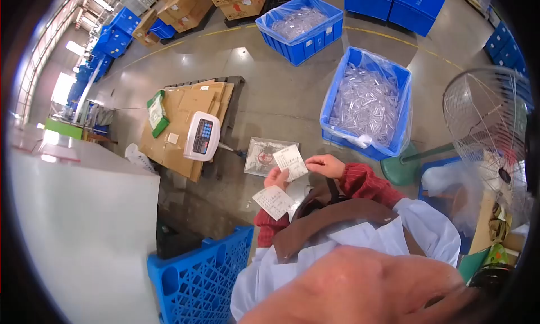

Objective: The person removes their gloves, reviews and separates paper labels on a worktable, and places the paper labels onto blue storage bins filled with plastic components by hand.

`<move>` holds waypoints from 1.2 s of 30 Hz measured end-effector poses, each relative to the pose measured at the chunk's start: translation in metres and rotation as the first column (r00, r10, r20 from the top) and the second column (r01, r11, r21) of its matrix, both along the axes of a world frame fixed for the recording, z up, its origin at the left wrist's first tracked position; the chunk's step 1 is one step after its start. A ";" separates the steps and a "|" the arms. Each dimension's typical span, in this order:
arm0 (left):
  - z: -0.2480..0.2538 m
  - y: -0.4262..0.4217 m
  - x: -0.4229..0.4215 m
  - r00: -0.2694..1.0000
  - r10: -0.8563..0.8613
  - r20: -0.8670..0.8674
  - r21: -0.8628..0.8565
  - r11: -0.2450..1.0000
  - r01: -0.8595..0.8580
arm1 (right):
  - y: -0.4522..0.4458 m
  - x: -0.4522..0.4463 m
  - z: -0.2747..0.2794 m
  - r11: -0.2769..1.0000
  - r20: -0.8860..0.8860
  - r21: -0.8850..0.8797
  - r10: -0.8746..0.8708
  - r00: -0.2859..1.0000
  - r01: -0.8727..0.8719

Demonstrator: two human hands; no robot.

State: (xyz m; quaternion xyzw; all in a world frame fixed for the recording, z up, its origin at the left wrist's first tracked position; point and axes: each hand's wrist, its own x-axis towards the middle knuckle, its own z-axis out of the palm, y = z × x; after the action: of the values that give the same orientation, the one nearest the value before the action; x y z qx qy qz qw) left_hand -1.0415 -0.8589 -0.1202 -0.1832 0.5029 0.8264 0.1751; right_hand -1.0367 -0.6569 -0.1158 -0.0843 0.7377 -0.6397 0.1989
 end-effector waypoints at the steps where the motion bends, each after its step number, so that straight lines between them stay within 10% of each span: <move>1: 0.002 -0.002 -0.025 0.999 -0.045 -0.022 -0.013 0.999 0.045 | -0.004 -0.016 0.009 0.993 0.121 -0.104 -0.040 0.992 0.053; 17: -0.048 0.057 -0.331 0.960 -0.265 0.094 -0.121 0.954 0.275 | 0.041 -0.311 -0.041 0.928 0.203 -0.183 -0.286 0.936 0.323; 27: 0.011 0.177 -0.541 0.907 -0.409 0.099 -0.133 0.898 0.420 | 0.150 -0.506 -0.008 0.777 0.192 -0.330 -0.502 0.843 0.537; 36: 0.004 0.288 -0.658 0.682 -0.728 0.067 -0.146 0.669 0.728 | 0.222 -0.560 -0.014 0.395 0.204 -0.294 -0.864 0.460 0.871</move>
State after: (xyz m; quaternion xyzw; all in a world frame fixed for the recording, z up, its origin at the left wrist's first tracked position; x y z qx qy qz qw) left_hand -1.6998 -0.5712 -0.1162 0.0180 0.5988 0.6444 0.4752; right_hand -1.5964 -0.4349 -0.1302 0.2824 0.5416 -0.7722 -0.1747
